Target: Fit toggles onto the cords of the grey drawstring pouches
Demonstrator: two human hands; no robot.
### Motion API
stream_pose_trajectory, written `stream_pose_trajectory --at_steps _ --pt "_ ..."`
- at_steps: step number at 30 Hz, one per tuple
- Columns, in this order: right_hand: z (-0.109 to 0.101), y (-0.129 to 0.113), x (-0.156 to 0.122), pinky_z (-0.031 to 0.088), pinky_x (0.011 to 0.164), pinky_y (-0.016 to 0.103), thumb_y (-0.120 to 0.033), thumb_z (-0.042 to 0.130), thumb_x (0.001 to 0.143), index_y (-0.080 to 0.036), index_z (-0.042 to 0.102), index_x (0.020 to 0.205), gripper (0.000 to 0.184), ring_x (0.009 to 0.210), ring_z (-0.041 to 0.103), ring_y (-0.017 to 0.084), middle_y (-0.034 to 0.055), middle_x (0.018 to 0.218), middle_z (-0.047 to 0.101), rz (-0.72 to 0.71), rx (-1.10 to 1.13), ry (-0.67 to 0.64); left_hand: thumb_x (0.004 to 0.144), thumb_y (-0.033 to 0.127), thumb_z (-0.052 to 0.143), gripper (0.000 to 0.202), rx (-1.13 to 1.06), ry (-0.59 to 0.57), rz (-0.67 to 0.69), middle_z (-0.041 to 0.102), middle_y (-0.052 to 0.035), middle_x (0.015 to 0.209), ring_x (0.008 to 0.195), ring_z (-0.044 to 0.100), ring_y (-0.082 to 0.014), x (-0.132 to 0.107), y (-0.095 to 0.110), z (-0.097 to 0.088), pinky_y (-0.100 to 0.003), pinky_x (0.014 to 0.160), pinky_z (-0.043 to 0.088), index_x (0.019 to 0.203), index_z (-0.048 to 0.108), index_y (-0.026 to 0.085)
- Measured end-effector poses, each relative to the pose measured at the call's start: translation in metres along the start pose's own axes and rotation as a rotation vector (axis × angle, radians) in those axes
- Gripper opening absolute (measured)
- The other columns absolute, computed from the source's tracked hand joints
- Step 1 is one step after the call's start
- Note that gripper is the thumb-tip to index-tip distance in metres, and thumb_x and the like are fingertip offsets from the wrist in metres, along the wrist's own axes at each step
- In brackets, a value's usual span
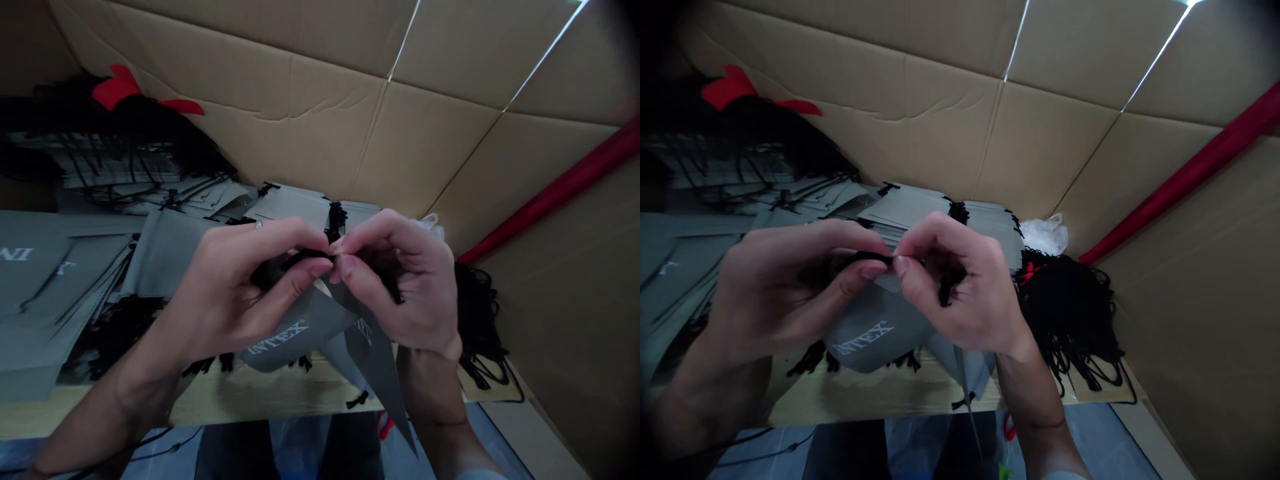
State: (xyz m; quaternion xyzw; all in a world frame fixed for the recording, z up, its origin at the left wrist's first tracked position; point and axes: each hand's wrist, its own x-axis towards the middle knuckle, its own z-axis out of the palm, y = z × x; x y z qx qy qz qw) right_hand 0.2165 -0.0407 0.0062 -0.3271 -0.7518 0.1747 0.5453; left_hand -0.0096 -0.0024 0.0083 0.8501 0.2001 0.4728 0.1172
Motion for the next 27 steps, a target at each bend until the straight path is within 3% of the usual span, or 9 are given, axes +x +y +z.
stream_pose_trajectory --at_steps 5,9,13,18,21,24,27 --pt "-0.006 0.001 0.003 0.059 0.061 0.026 -0.019 0.076 0.103 -0.024 0.072 0.107 0.008 0.076 0.072 0.014 0.0016 0.095 0.076 -0.027 0.003 -0.060 0.113 0.035 0.075 0.010 -0.061 -0.005 -0.051 0.073 0.0075 0.078 0.062 0.061 -0.0090 0.002 -0.001 0.001 -0.025 0.063 0.050 0.106 0.076 0.027" --pt "-0.015 0.003 0.005 0.056 0.060 0.025 -0.022 0.091 0.093 -0.023 0.071 0.110 0.026 0.070 0.066 0.012 -0.0023 0.089 0.073 -0.053 -0.034 -0.166 0.112 0.034 0.077 0.013 -0.110 -0.045 -0.022 0.072 0.0069 0.076 0.062 0.060 -0.0082 0.006 -0.004 0.004 -0.023 0.062 0.049 0.103 0.077 0.024" --pt "-0.018 0.008 0.008 0.050 0.061 0.024 -0.023 0.085 0.104 -0.023 0.068 0.099 0.018 0.064 0.058 0.009 -0.0062 0.078 0.067 -0.160 -0.134 -0.235 0.114 0.036 0.072 0.015 -0.102 -0.103 -0.027 0.073 0.0047 0.076 0.061 0.060 -0.0106 0.008 -0.006 0.005 -0.026 0.060 0.048 0.106 0.076 0.023" --pt "-0.018 0.013 0.008 0.056 0.070 0.027 -0.028 0.077 0.112 -0.025 0.071 0.102 0.013 0.070 0.062 0.012 -0.0034 0.085 0.072 -0.198 -0.168 -0.187 0.120 0.034 0.059 0.016 -0.029 -0.175 0.033 0.083 -0.0011 0.105 0.081 0.074 -0.0144 0.004 -0.008 0.003 -0.029 0.070 0.053 0.128 0.069 0.024" --pt "-0.018 0.010 0.006 0.058 0.074 0.027 -0.023 0.079 0.109 -0.025 0.074 0.102 0.009 0.073 0.066 0.013 -0.0030 0.087 0.075 -0.156 -0.200 -0.158 0.121 0.033 0.058 0.018 0.126 -0.168 0.099 0.080 -0.0003 0.101 0.077 0.071 -0.0151 -0.001 -0.010 0.006 -0.032 0.066 0.047 0.135 0.065 0.024" --pt "-0.016 0.005 0.005 0.059 0.073 0.026 -0.017 0.076 0.108 -0.023 0.076 0.102 0.008 0.074 0.068 0.012 -0.0027 0.089 0.078 -0.164 -0.256 -0.114 0.122 0.030 0.054 0.015 0.261 -0.139 0.152 0.073 0.0018 0.090 0.065 0.061 -0.0136 -0.004 -0.010 0.010 -0.033 0.063 0.040 0.126 0.065 0.021" --pt "-0.014 0.001 0.005 0.059 0.070 0.024 -0.014 0.072 0.106 -0.020 0.077 0.098 0.012 0.072 0.068 0.010 -0.0023 0.086 0.078 -0.199 -0.303 -0.081 0.122 0.026 0.049 0.020 0.337 -0.160 0.164 0.069 -0.0001 0.090 0.068 0.061 -0.0152 -0.002 -0.008 0.012 -0.035 0.062 0.038 0.113 0.065 0.018"
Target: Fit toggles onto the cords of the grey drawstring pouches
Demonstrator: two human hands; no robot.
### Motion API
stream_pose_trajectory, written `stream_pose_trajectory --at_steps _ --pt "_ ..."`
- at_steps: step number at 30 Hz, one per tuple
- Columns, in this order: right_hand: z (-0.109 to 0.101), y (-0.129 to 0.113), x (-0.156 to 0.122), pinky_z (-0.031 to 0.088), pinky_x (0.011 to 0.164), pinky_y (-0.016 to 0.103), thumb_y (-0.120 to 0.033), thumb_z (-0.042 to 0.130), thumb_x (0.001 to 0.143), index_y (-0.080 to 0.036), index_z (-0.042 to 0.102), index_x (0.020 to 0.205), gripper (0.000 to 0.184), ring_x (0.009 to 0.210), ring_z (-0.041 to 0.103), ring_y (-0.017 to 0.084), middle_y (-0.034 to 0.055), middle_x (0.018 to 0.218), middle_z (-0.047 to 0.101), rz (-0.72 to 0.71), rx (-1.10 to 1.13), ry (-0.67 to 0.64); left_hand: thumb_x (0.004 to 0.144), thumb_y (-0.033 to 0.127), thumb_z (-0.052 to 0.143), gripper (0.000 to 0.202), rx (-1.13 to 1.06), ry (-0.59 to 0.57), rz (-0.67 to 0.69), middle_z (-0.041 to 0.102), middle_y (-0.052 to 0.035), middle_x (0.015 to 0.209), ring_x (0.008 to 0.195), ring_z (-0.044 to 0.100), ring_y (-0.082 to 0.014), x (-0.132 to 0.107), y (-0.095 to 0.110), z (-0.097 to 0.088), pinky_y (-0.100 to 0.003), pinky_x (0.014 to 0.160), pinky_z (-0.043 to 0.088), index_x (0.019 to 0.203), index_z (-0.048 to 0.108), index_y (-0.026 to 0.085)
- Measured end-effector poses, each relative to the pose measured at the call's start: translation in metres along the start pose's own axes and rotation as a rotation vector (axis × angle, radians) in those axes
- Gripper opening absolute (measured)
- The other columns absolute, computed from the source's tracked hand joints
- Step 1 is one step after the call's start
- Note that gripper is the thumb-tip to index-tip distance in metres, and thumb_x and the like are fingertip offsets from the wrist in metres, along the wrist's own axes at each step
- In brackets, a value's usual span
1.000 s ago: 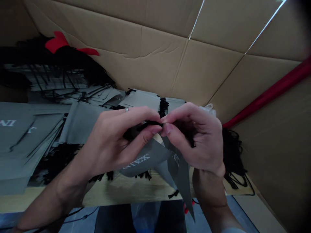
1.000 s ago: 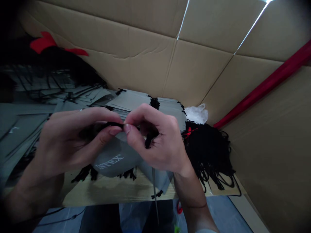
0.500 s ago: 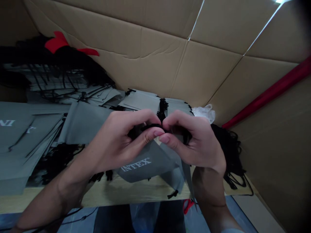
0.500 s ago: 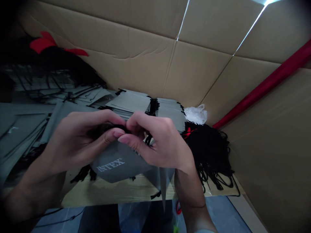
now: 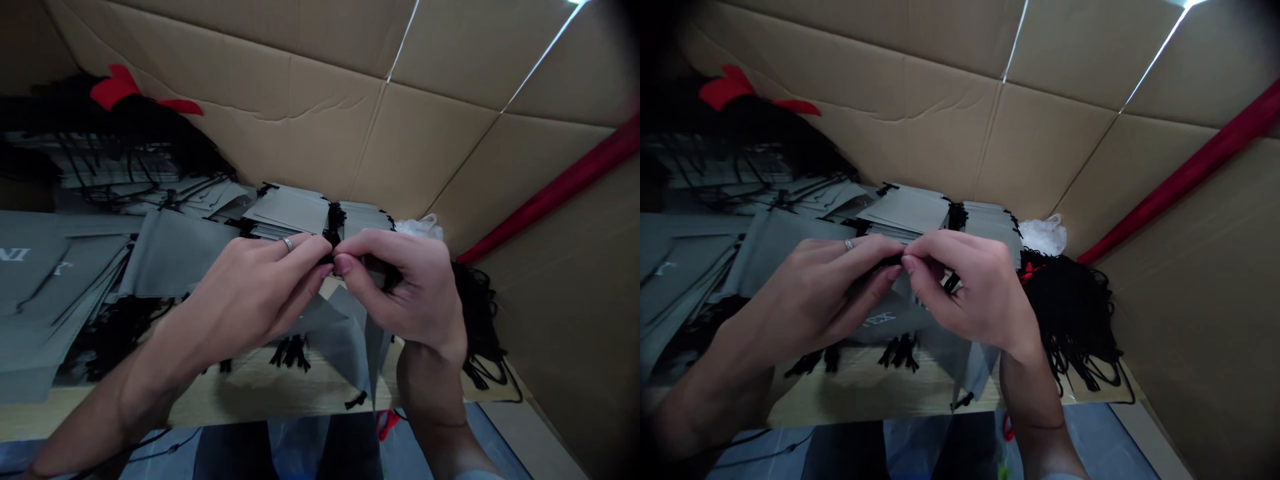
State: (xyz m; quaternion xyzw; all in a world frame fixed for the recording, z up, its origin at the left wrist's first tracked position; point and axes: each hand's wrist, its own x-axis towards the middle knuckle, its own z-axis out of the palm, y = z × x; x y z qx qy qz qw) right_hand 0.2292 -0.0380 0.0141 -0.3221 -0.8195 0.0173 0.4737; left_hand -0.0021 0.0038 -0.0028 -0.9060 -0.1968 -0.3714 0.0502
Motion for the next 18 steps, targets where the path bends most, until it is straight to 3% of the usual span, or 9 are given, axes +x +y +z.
stream_pose_trajectory --at_steps 3,10,14,18 --pt "0.0010 -0.0013 -0.0001 0.058 0.069 0.024 -0.012 0.072 0.104 -0.020 0.077 0.094 0.014 0.071 0.067 0.010 -0.0020 0.085 0.078 0.012 0.024 0.001 0.121 0.023 0.048 0.021 -0.037 -0.032 0.013 0.066 -0.0005 0.092 0.072 0.060 -0.0152 0.0027 0.0020 -0.0020 -0.034 0.063 0.040 0.109 0.064 0.017" --pt "0.0071 -0.0052 0.0020 0.050 0.066 0.029 -0.009 0.071 0.094 -0.022 0.073 0.083 0.017 0.071 0.060 0.011 -0.0028 0.077 0.069 0.148 0.258 0.032 0.115 0.015 0.050 0.021 -0.162 -0.034 0.090 0.052 0.0032 0.082 0.065 0.045 -0.0126 0.0030 0.0002 -0.0078 -0.032 0.059 0.036 0.097 0.059 0.020" --pt "0.0087 -0.0034 0.0031 0.043 0.059 0.028 -0.011 0.073 0.093 -0.020 0.072 0.079 0.017 0.065 0.054 0.010 -0.0036 0.072 0.065 0.203 0.428 -0.032 0.110 0.010 0.050 0.020 -0.220 -0.037 0.159 0.056 0.0028 0.082 0.064 0.044 -0.0124 0.0020 -0.0029 -0.0096 -0.032 0.057 0.034 0.095 0.057 0.021" --pt "0.0039 -0.0002 0.0017 0.045 0.060 0.028 -0.015 0.078 0.099 -0.021 0.076 0.084 0.016 0.066 0.059 0.012 -0.0026 0.074 0.070 0.230 0.493 -0.083 0.114 0.015 0.051 0.019 -0.283 -0.035 0.132 0.058 0.0025 0.082 0.065 0.047 -0.0128 0.0009 -0.0043 -0.0097 -0.029 0.059 0.040 0.097 0.055 0.022"
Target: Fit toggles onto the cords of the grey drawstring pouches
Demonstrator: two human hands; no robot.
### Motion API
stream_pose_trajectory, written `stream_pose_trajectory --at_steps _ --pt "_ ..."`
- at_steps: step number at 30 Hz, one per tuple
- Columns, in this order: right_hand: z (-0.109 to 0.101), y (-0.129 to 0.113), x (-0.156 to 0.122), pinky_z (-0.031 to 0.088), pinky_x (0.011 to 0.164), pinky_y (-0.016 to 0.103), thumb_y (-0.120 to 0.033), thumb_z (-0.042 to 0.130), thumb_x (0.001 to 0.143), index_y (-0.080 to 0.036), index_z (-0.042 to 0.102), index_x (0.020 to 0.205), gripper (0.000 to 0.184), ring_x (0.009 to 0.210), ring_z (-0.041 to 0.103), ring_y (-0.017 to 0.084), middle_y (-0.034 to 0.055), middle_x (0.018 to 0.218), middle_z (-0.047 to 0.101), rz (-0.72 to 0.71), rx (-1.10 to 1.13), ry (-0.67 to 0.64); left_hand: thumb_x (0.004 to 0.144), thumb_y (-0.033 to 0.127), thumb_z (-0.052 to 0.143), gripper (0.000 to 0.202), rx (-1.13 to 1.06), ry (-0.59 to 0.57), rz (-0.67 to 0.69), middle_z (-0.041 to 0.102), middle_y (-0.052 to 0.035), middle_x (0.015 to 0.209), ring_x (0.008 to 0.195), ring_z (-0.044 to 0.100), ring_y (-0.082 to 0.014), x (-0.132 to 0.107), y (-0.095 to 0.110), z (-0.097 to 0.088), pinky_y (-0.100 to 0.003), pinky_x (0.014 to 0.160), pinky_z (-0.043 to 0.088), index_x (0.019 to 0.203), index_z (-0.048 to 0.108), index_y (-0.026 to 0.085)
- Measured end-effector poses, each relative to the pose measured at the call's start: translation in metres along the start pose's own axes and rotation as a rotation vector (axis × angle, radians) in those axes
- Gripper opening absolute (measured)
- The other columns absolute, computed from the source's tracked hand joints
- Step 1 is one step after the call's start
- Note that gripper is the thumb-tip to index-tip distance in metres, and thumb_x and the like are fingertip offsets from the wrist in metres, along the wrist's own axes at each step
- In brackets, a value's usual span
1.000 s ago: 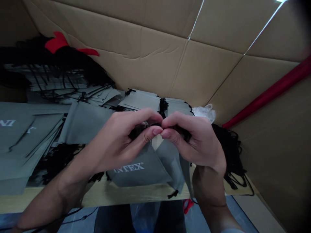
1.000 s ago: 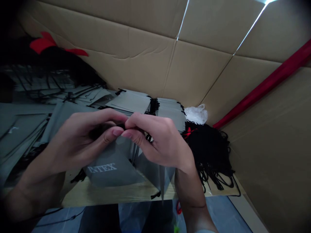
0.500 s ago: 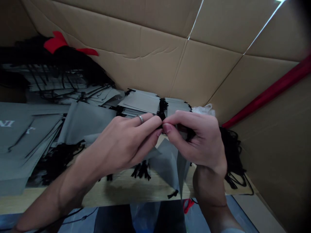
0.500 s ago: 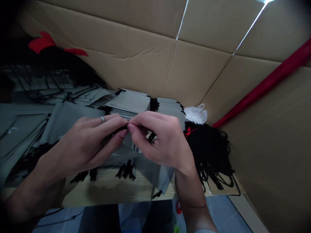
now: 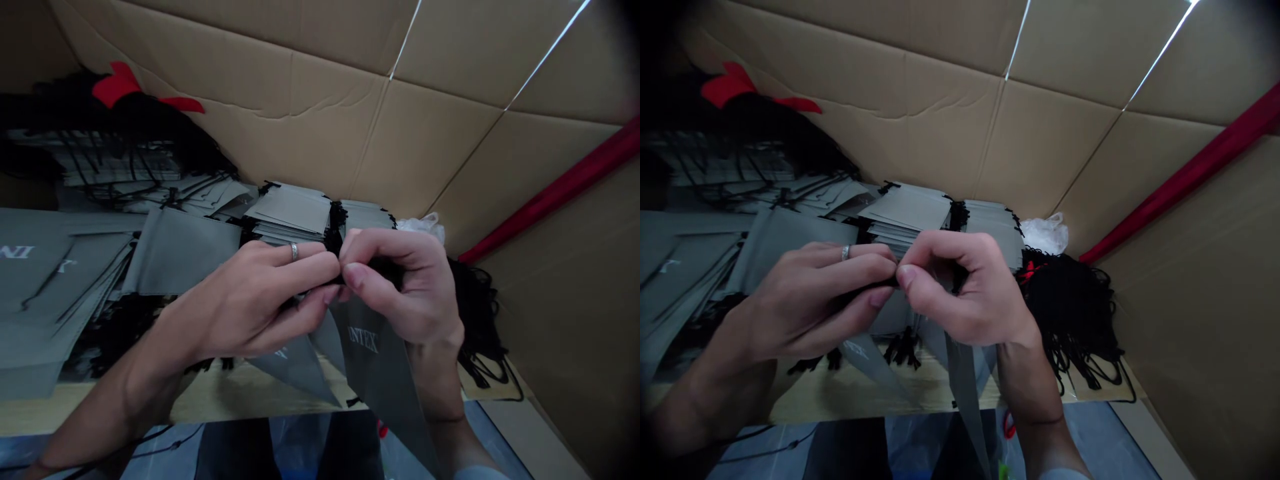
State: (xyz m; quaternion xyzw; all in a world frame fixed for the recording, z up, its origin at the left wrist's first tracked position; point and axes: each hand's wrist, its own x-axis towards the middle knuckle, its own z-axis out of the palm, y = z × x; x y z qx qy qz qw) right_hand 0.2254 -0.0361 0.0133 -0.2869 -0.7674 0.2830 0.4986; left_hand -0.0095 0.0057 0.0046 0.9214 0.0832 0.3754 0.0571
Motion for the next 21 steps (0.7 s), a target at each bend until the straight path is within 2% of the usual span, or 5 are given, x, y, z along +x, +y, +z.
stream_pose_trajectory --at_steps 4,6,11,17,21 --pt "-0.006 -0.005 -0.003 0.049 0.060 0.030 -0.021 0.076 0.107 -0.025 0.082 0.102 0.009 0.072 0.069 0.015 -0.0009 0.085 0.079 0.022 -0.152 0.077 0.120 0.024 0.050 0.014 0.051 0.017 -0.029 0.063 0.0014 0.086 0.068 0.054 -0.0141 -0.002 -0.003 0.002 -0.029 0.061 0.043 0.109 0.058 0.022" --pt "-0.006 -0.008 -0.004 0.052 0.062 0.031 -0.021 0.077 0.105 -0.026 0.082 0.107 0.008 0.077 0.073 0.016 -0.0009 0.090 0.081 0.007 -0.182 0.118 0.121 0.025 0.049 0.013 0.079 0.025 -0.024 0.064 0.0011 0.088 0.069 0.055 -0.0141 -0.002 -0.004 0.003 -0.029 0.062 0.044 0.112 0.058 0.022" --pt "-0.003 -0.009 -0.004 0.052 0.062 0.027 -0.007 0.078 0.094 -0.023 0.080 0.102 0.018 0.068 0.068 0.009 -0.0063 0.082 0.077 -0.082 -0.299 0.122 0.121 0.023 0.047 0.017 0.198 -0.009 -0.010 0.059 0.0026 0.085 0.066 0.052 -0.0137 -0.001 -0.002 0.005 -0.032 0.059 0.040 0.110 0.059 0.019" --pt "-0.002 -0.003 -0.005 0.060 0.075 0.027 -0.008 0.071 0.100 -0.020 0.074 0.098 0.013 0.079 0.071 0.012 -0.0011 0.087 0.077 -0.238 -0.599 0.077 0.123 0.025 0.044 0.027 0.314 -0.033 -0.030 0.059 0.0027 0.083 0.064 0.054 -0.0147 0.001 0.001 0.008 -0.036 0.060 0.039 0.105 0.062 0.018" --pt "0.009 -0.001 -0.006 0.058 0.075 0.030 -0.010 0.066 0.105 -0.020 0.070 0.095 0.016 0.077 0.066 0.014 -0.0003 0.083 0.073 -0.334 -0.803 0.208 0.121 0.021 0.047 0.021 0.259 0.019 -0.037 0.059 0.0020 0.085 0.065 0.052 -0.0138 0.001 -0.002 0.011 -0.034 0.059 0.038 0.105 0.062 0.019"
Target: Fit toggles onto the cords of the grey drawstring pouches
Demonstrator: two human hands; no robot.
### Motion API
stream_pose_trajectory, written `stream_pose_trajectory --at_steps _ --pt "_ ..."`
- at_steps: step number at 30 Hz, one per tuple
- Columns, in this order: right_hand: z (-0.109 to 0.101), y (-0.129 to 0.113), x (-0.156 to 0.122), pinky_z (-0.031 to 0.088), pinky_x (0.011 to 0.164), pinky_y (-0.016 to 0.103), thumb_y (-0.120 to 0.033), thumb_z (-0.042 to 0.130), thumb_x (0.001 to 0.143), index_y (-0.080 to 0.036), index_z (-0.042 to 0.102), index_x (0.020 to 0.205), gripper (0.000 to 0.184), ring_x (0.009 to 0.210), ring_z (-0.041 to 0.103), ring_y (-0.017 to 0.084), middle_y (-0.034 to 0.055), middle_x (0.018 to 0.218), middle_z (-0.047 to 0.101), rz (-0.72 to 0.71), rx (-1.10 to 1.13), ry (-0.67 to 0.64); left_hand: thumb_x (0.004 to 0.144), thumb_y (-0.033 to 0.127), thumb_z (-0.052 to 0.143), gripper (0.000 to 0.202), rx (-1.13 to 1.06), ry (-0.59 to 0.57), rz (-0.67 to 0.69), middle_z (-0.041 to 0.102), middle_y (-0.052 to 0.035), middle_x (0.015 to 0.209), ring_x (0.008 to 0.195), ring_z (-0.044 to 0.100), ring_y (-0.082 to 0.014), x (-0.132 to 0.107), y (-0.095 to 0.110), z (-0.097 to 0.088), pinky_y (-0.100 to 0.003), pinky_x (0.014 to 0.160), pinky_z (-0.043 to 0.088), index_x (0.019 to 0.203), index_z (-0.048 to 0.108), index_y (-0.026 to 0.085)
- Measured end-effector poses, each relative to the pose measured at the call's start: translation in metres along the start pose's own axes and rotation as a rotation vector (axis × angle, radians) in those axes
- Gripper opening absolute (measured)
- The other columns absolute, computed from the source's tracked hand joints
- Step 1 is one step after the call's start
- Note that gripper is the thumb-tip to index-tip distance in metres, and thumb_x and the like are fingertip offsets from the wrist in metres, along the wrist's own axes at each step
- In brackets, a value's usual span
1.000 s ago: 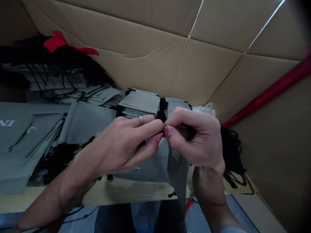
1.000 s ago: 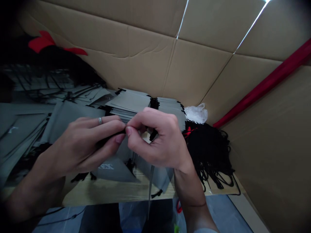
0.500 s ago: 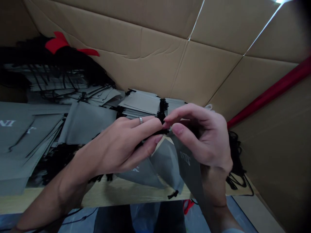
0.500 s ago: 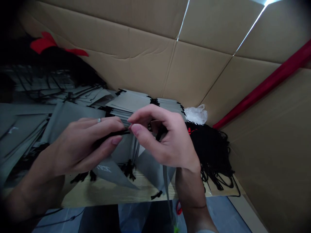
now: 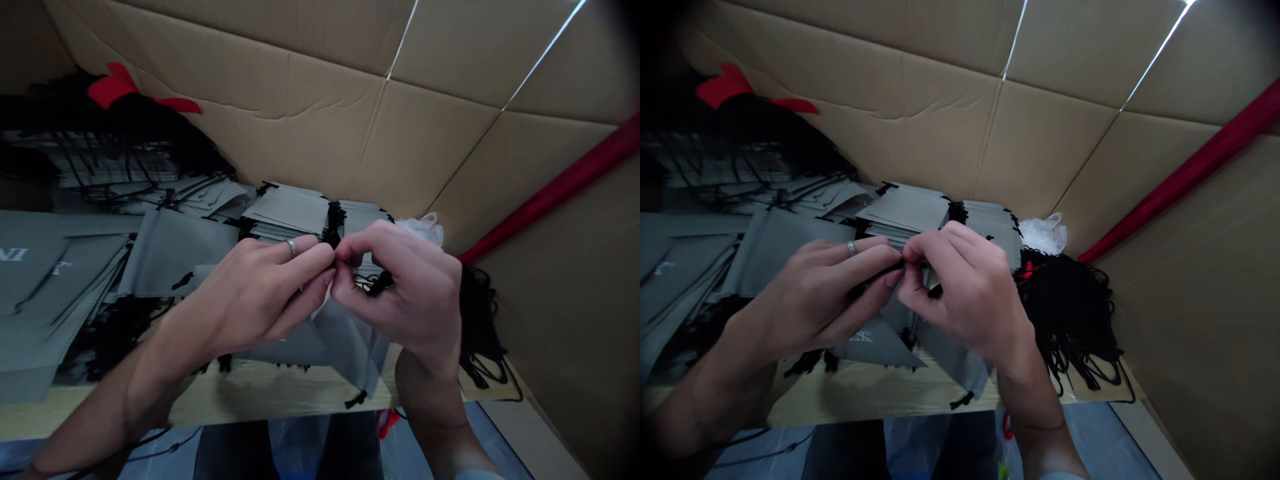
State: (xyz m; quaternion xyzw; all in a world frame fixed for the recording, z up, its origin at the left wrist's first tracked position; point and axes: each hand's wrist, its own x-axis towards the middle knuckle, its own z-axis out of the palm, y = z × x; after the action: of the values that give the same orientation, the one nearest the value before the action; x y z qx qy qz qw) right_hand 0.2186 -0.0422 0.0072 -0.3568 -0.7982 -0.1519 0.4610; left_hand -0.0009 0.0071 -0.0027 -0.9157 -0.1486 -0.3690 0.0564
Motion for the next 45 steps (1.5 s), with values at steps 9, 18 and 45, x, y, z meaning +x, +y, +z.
stream_pose_trajectory --at_steps 9,18,45 --pt "0.008 -0.021 -0.004 0.064 0.077 0.038 -0.012 0.067 0.105 -0.028 0.069 0.099 0.018 0.078 0.070 0.020 0.0022 0.086 0.078 0.120 -0.090 0.110 0.110 0.016 0.058 0.019 -0.125 0.165 -0.057 0.060 0.0019 0.079 0.065 0.046 -0.0143 0.003 -0.003 0.008 -0.031 0.058 0.039 0.094 0.057 0.025" --pt "-0.004 -0.016 -0.003 0.066 0.084 0.042 -0.011 0.070 0.101 -0.028 0.070 0.106 0.018 0.086 0.075 0.023 0.0038 0.093 0.078 0.185 0.057 0.043 0.111 0.016 0.057 0.016 -0.229 0.155 -0.069 0.060 0.0022 0.079 0.062 0.049 -0.0121 0.003 -0.004 0.007 -0.028 0.057 0.039 0.096 0.059 0.023" --pt "-0.020 0.019 0.004 0.050 0.061 0.023 -0.029 0.095 0.099 -0.020 0.080 0.113 0.022 0.069 0.067 0.010 -0.0036 0.086 0.079 0.340 0.584 -0.321 0.116 0.028 0.067 0.011 -0.264 0.108 -0.129 0.075 0.0040 0.080 0.062 0.062 -0.0086 0.000 -0.008 -0.009 -0.022 0.060 0.044 0.111 0.074 0.023"
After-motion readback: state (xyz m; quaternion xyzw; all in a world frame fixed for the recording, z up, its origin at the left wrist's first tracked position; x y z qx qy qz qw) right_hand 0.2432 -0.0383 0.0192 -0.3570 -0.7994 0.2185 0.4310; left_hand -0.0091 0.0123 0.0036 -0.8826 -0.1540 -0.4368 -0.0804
